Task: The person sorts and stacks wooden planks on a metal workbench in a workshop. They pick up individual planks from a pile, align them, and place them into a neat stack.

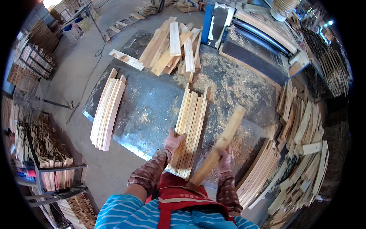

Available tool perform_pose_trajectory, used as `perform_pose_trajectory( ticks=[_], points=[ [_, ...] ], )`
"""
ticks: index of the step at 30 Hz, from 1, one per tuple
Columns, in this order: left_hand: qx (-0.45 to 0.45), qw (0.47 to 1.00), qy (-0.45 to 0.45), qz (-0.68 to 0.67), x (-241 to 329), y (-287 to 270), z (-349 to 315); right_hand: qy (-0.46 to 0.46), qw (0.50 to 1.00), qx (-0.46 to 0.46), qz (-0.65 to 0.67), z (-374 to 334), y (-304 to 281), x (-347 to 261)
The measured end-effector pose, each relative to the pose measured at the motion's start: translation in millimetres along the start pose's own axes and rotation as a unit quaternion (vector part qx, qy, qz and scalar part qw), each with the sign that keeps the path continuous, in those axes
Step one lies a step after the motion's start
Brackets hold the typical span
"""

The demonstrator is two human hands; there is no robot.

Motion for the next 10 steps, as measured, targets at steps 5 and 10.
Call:
perform_pose_trajectory(
  ticks=[5,10],
  points=[
    [0.018,0.999,0.004,-0.042,12,-5,9,0.127,0.979,-0.149,0.055,50,62,64],
    [0.07,0.991,-0.095,0.064,21,-19,9,0.122,0.974,-0.189,0.018,79,85,78]
  ],
)
Point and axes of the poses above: each hand's wrist, its own z-axis towards the middle knuckle, its own y-axis out of the palm, x = y × z, the point moved 9 cm from there along z, towards the middle knuckle, and after that the axes turned 7 degrees about -x, right-handed, at the moved point
